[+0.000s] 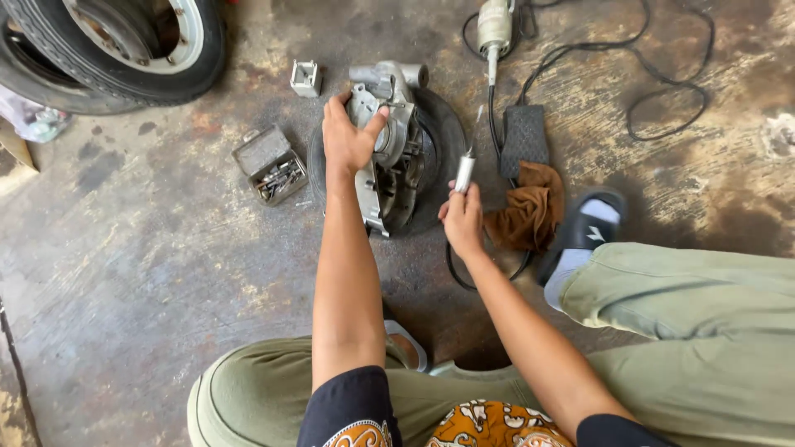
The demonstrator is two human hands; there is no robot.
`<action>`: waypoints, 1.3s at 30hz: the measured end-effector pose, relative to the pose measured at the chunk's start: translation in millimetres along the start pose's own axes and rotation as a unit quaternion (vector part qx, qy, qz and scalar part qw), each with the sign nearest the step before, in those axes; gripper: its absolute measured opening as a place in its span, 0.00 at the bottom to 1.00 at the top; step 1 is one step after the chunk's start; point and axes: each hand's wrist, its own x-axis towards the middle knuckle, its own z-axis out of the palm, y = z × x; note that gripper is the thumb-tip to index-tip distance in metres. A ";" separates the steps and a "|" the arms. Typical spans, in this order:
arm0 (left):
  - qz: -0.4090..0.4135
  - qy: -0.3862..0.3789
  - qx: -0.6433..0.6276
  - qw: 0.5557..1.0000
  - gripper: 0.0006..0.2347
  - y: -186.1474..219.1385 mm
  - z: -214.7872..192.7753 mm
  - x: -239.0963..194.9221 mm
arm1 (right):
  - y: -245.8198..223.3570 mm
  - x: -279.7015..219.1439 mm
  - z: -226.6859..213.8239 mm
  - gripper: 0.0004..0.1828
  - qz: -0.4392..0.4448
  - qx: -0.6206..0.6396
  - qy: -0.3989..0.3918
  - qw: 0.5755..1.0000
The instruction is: Cleaning and preparing a motorcycle engine casing using a cloth and a pneumatic tool
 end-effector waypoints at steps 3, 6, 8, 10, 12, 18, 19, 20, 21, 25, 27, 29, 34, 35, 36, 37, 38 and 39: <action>0.015 0.027 -0.011 0.999 0.32 -0.8 1.9 -7.5 | -18.0 -16.6 8.8 0.15 0.019 0.003 -0.041 0.999; 0.001 0.028 0.015 0.999 0.33 0.7 2.2 -7.5 | -29.4 -30.2 18.2 0.14 0.001 0.020 -0.056 0.998; -0.028 0.018 0.031 0.999 0.33 3.3 -0.1 -7.8 | -35.2 -37.7 19.6 0.15 -0.007 0.004 -0.075 0.997; -0.019 0.028 0.031 0.999 0.32 -0.5 5.1 -8.9 | -36.8 -39.9 18.6 0.15 -0.001 0.014 -0.072 0.997; -0.008 0.035 0.033 0.999 0.32 -1.8 7.1 -6.4 | -36.3 -38.1 17.2 0.15 0.005 0.025 -0.066 0.997; -0.015 -0.020 0.009 1.000 0.34 -19.0 5.8 0.3 | -25.4 -38.5 13.1 0.17 -0.035 -0.076 -0.009 0.996; -0.013 -0.025 -0.001 1.000 0.34 -18.0 5.1 -0.7 | -21.5 -38.4 11.8 0.18 -0.053 -0.112 -0.010 0.992; -0.010 -0.026 -0.010 1.000 0.33 -18.4 1.4 0.7 | -17.7 -36.4 13.8 0.20 -0.073 -0.145 -0.015 0.987; -0.009 -0.022 -0.004 1.000 0.33 -17.8 -1.3 4.3 | -24.4 -35.2 19.7 0.20 -0.074 -0.139 -0.018 0.987; -0.026 -0.033 -0.007 0.999 0.35 -12.9 -6.4 0.2 | -29.0 -37.8 29.9 0.18 -0.089 -0.163 -0.025 0.982; -0.025 -0.034 -0.012 0.999 0.35 -11.0 -8.2 6.7 | -23.2 -27.6 44.1 0.17 -0.085 -0.157 -0.018 0.984; -0.035 -0.038 -0.026 0.998 0.34 -16.4 -5.3 0.3 | -13.9 -29.0 58.6 0.21 -0.037 -0.100 0.002 0.994; -0.036 -0.039 -0.019 0.998 0.33 1.4 -13.5 -8.2 | -33.8 -35.6 78.1 0.20 0.012 -0.089 0.007 0.996; -0.028 -0.034 -0.023 0.999 0.33 2.7 -14.8 -7.6 | -37.2 -36.0 79.6 0.20 0.024 -0.092 0.004 0.995; -0.028 -0.034 -0.023 0.999 0.33 5.2 -13.7 -7.3 | -32.2 -31.6 78.2 0.20 0.023 -0.092 0.004 0.996; -0.027 -0.031 -0.021 0.999 0.33 7.7 -13.1 -7.6 | -27.3 -27.9 76.8 0.18 0.030 -0.101 0.006 0.994; -0.028 -0.028 -0.018 0.999 0.33 8.7 -14.3 -11.5 | -21.7 -28.0 75.6 0.17 0.039 -0.111 0.007 0.993; -0.031 -0.028 -0.016 0.999 0.33 7.2 -13.9 -11.9 | -17.4 -23.9 72.5 0.17 0.041 -0.111 0.004 0.993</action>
